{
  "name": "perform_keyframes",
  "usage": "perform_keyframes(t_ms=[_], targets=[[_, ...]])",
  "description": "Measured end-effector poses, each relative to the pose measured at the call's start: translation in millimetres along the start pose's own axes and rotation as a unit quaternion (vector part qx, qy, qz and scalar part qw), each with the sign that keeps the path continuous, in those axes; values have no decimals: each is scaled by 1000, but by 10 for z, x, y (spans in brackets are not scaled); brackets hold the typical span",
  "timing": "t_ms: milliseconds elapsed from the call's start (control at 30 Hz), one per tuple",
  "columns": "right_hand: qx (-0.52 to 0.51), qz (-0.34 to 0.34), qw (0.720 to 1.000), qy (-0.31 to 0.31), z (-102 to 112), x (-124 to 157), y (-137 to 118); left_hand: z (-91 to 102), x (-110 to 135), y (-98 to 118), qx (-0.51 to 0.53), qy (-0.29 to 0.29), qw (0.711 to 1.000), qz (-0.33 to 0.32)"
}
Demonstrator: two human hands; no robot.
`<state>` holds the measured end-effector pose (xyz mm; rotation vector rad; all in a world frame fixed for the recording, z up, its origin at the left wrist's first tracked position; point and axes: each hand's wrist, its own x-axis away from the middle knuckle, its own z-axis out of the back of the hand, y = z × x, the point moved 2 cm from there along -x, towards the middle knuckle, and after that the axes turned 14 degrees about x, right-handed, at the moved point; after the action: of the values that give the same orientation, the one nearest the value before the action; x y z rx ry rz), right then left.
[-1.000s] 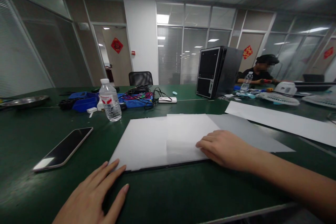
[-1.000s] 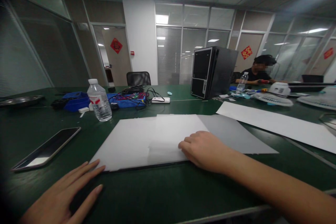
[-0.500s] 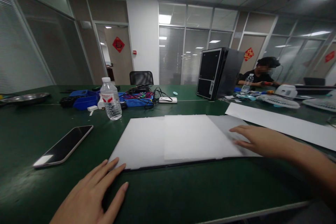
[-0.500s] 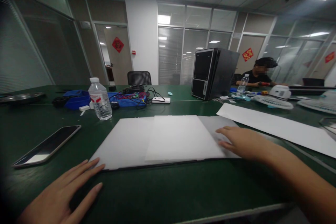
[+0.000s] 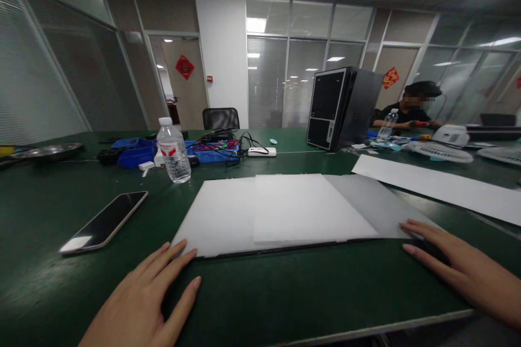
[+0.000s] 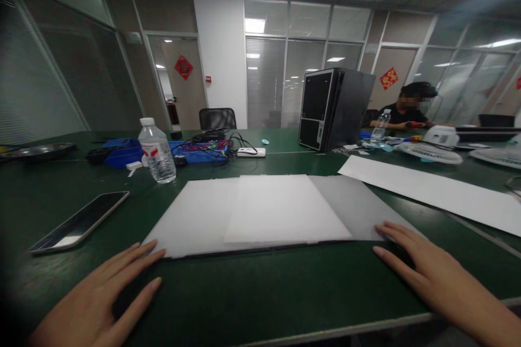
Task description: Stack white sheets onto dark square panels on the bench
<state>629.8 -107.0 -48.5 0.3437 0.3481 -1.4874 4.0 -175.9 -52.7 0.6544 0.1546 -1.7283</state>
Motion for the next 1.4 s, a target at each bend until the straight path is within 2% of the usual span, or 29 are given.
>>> perform_keyframes(t_ms=[133,333,567,767,1267,1400], targets=[[-33,-20,999,-24,-88,12,-206,20,2,4,10,5,1000,-11],[-6,30,999,-21,-46,67,-592,-9,16,-43,8,2,1000,-15],[-8,73,997,13,3,127,-873,23,22,3,1,-5,1000,-16],[-4,126,992,16,115,119,-1122,3,31,-48,-7,-7,999,-33],[-33,153,988,14,197,126,-1160,22,43,-38,-12,-3,999,-51],[-31,119,992,31,159,139,-1119,26,28,-33,-2,-8,999,-53]])
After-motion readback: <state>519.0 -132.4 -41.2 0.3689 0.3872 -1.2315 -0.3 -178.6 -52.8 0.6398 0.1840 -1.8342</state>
